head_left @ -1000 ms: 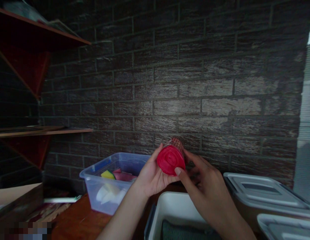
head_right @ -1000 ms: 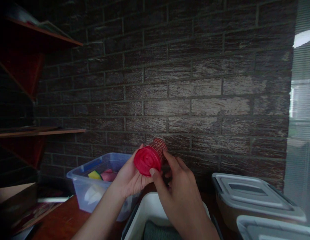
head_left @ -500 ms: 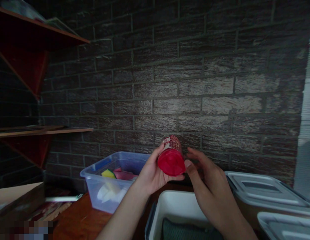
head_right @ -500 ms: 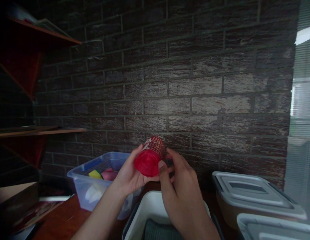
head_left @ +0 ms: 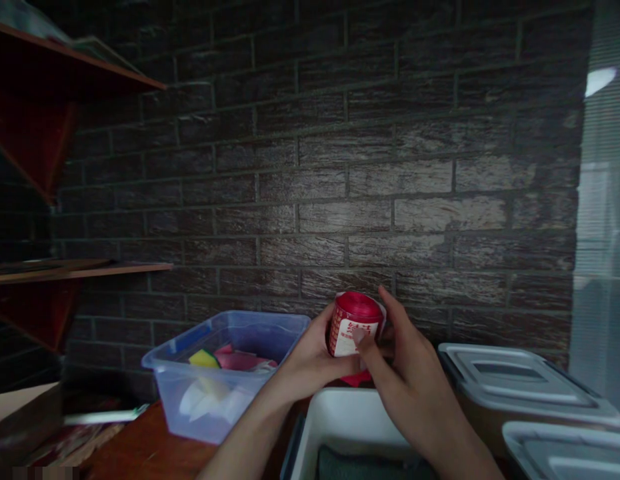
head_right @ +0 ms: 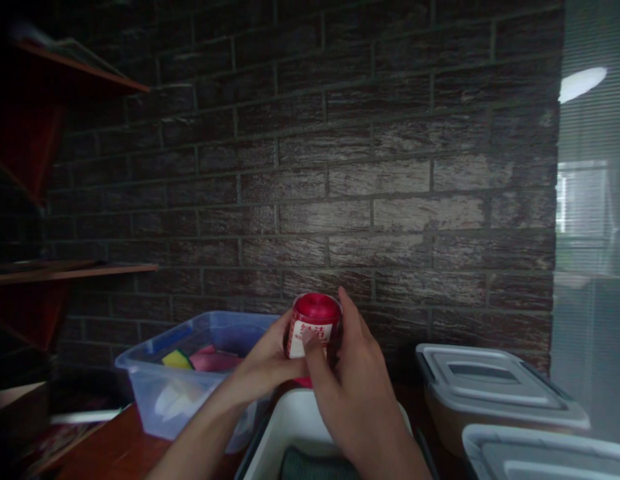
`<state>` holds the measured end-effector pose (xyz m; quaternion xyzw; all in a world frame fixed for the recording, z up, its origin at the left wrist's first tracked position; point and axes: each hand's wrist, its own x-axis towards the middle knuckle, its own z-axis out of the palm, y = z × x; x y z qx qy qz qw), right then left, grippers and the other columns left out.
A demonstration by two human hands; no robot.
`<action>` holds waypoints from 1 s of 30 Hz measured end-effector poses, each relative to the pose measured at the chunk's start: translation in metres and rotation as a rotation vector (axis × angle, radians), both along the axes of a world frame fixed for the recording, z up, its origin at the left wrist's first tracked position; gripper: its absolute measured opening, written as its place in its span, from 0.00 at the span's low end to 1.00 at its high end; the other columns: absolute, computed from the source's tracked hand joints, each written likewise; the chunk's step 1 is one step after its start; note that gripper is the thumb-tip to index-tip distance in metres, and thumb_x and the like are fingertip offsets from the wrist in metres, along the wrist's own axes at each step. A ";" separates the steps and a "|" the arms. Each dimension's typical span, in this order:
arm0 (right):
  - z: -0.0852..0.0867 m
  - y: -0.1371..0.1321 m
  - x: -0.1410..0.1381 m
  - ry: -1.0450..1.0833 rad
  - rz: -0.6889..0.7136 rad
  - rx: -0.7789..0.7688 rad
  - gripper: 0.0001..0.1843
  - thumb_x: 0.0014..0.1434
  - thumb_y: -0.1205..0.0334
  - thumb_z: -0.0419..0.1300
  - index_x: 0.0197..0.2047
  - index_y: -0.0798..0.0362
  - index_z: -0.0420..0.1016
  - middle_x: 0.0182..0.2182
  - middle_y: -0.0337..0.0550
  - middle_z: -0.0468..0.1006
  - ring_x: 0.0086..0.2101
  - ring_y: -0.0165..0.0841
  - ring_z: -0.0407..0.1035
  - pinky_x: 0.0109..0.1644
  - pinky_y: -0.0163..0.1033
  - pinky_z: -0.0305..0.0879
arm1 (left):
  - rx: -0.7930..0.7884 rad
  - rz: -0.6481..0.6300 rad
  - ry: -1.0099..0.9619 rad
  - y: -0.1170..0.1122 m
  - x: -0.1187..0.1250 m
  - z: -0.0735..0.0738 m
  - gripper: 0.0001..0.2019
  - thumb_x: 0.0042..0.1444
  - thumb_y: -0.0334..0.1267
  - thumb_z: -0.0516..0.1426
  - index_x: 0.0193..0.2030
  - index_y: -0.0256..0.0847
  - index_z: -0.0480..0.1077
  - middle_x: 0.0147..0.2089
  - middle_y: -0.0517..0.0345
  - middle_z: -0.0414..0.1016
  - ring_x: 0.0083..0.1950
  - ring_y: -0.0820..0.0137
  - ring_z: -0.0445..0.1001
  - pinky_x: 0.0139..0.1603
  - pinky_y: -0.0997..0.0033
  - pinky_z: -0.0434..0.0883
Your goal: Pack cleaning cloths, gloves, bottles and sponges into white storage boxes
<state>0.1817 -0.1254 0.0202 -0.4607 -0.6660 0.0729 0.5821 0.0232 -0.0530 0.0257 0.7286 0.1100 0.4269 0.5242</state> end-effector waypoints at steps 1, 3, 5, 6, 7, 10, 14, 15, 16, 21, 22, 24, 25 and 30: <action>-0.001 0.001 0.000 -0.021 -0.017 0.029 0.38 0.66 0.55 0.58 0.75 0.50 0.51 0.67 0.52 0.65 0.62 0.46 0.67 0.60 0.53 0.71 | -0.001 -0.014 0.016 0.001 -0.001 0.000 0.36 0.47 0.30 0.71 0.63 0.41 0.65 0.54 0.50 0.77 0.49 0.62 0.76 0.49 0.67 0.72; -0.001 0.003 0.001 -0.063 -0.046 0.093 0.38 0.64 0.60 0.59 0.74 0.49 0.52 0.68 0.49 0.63 0.63 0.44 0.64 0.65 0.52 0.67 | -0.007 -0.042 0.037 0.003 -0.005 -0.001 0.36 0.48 0.31 0.71 0.64 0.41 0.64 0.54 0.51 0.76 0.48 0.63 0.76 0.47 0.69 0.71; -0.002 0.004 0.003 -0.112 -0.054 0.141 0.39 0.61 0.64 0.60 0.74 0.48 0.54 0.68 0.47 0.62 0.65 0.42 0.60 0.69 0.52 0.61 | -0.015 -0.051 0.032 0.003 -0.009 -0.001 0.36 0.49 0.32 0.70 0.64 0.41 0.64 0.55 0.51 0.75 0.50 0.63 0.75 0.48 0.69 0.70; -0.002 0.004 0.004 -0.131 -0.046 0.154 0.40 0.60 0.65 0.60 0.73 0.47 0.55 0.69 0.46 0.61 0.66 0.41 0.58 0.71 0.51 0.58 | -0.023 -0.045 0.022 0.004 -0.012 -0.001 0.36 0.50 0.32 0.70 0.65 0.42 0.64 0.56 0.51 0.74 0.52 0.63 0.74 0.50 0.69 0.70; -0.001 0.004 0.006 -0.148 -0.031 0.160 0.40 0.59 0.66 0.60 0.73 0.47 0.55 0.69 0.45 0.61 0.67 0.41 0.57 0.72 0.51 0.56 | -0.034 -0.038 0.014 0.004 -0.015 0.000 0.36 0.51 0.33 0.70 0.65 0.42 0.63 0.57 0.51 0.73 0.53 0.63 0.73 0.52 0.69 0.69; 0.000 0.000 0.009 -0.199 0.016 0.144 0.44 0.57 0.68 0.62 0.74 0.42 0.53 0.72 0.42 0.56 0.69 0.40 0.52 0.73 0.51 0.52 | -0.058 -0.037 0.046 0.006 -0.026 0.002 0.31 0.53 0.36 0.68 0.63 0.42 0.64 0.55 0.53 0.73 0.51 0.65 0.72 0.48 0.70 0.69; 0.000 -0.013 0.012 -0.270 0.082 0.044 0.48 0.57 0.66 0.64 0.75 0.35 0.48 0.73 0.38 0.52 0.70 0.39 0.52 0.73 0.52 0.53 | -0.050 -0.117 0.193 0.009 -0.041 0.005 0.28 0.53 0.39 0.68 0.59 0.39 0.66 0.49 0.54 0.74 0.47 0.66 0.72 0.44 0.71 0.68; -0.002 -0.017 0.012 -0.300 0.093 0.008 0.49 0.57 0.65 0.65 0.75 0.35 0.48 0.73 0.38 0.53 0.70 0.39 0.53 0.72 0.52 0.54 | -0.040 -0.151 0.235 0.009 -0.043 0.005 0.28 0.52 0.40 0.68 0.59 0.39 0.67 0.49 0.54 0.74 0.48 0.65 0.72 0.44 0.71 0.68; -0.003 -0.021 0.012 -0.341 0.096 -0.033 0.49 0.56 0.66 0.66 0.74 0.35 0.50 0.73 0.38 0.54 0.69 0.39 0.53 0.72 0.51 0.55 | -0.024 -0.184 0.271 0.010 -0.046 0.006 0.28 0.52 0.40 0.69 0.59 0.39 0.67 0.50 0.54 0.74 0.48 0.65 0.72 0.45 0.70 0.68; -0.009 -0.044 0.015 -0.533 0.067 -0.160 0.48 0.51 0.69 0.68 0.71 0.36 0.58 0.66 0.40 0.65 0.62 0.39 0.65 0.65 0.45 0.64 | 0.081 -0.273 0.392 0.005 -0.047 0.009 0.24 0.55 0.42 0.66 0.57 0.40 0.71 0.50 0.56 0.75 0.50 0.65 0.72 0.49 0.69 0.69; -0.008 -0.049 0.016 -0.549 0.058 -0.171 0.47 0.50 0.68 0.68 0.70 0.37 0.59 0.63 0.41 0.68 0.59 0.39 0.67 0.63 0.44 0.66 | 0.095 -0.262 0.407 0.002 -0.046 0.010 0.22 0.56 0.42 0.65 0.56 0.40 0.72 0.50 0.56 0.75 0.50 0.65 0.72 0.49 0.69 0.69; -0.003 -0.059 0.022 -0.576 0.042 -0.187 0.44 0.51 0.64 0.70 0.69 0.40 0.61 0.59 0.42 0.71 0.55 0.40 0.70 0.58 0.42 0.68 | 0.148 -0.214 0.424 -0.004 -0.042 0.010 0.19 0.60 0.45 0.62 0.54 0.40 0.73 0.49 0.56 0.75 0.51 0.65 0.72 0.50 0.69 0.69; 0.002 -0.063 0.026 -0.589 0.034 -0.197 0.41 0.51 0.64 0.70 0.67 0.42 0.63 0.57 0.43 0.73 0.53 0.40 0.71 0.56 0.42 0.68 | 0.187 -0.191 0.427 -0.008 -0.040 0.010 0.18 0.61 0.46 0.62 0.54 0.39 0.73 0.49 0.56 0.75 0.51 0.65 0.72 0.50 0.69 0.69; 0.022 -0.069 0.049 -0.628 0.096 -0.395 0.26 0.54 0.60 0.68 0.56 0.46 0.71 0.44 0.38 0.79 0.40 0.35 0.75 0.40 0.36 0.68 | 0.373 -0.089 0.481 -0.028 -0.030 0.009 0.33 0.50 0.48 0.69 0.60 0.41 0.67 0.49 0.56 0.76 0.47 0.64 0.74 0.45 0.71 0.70</action>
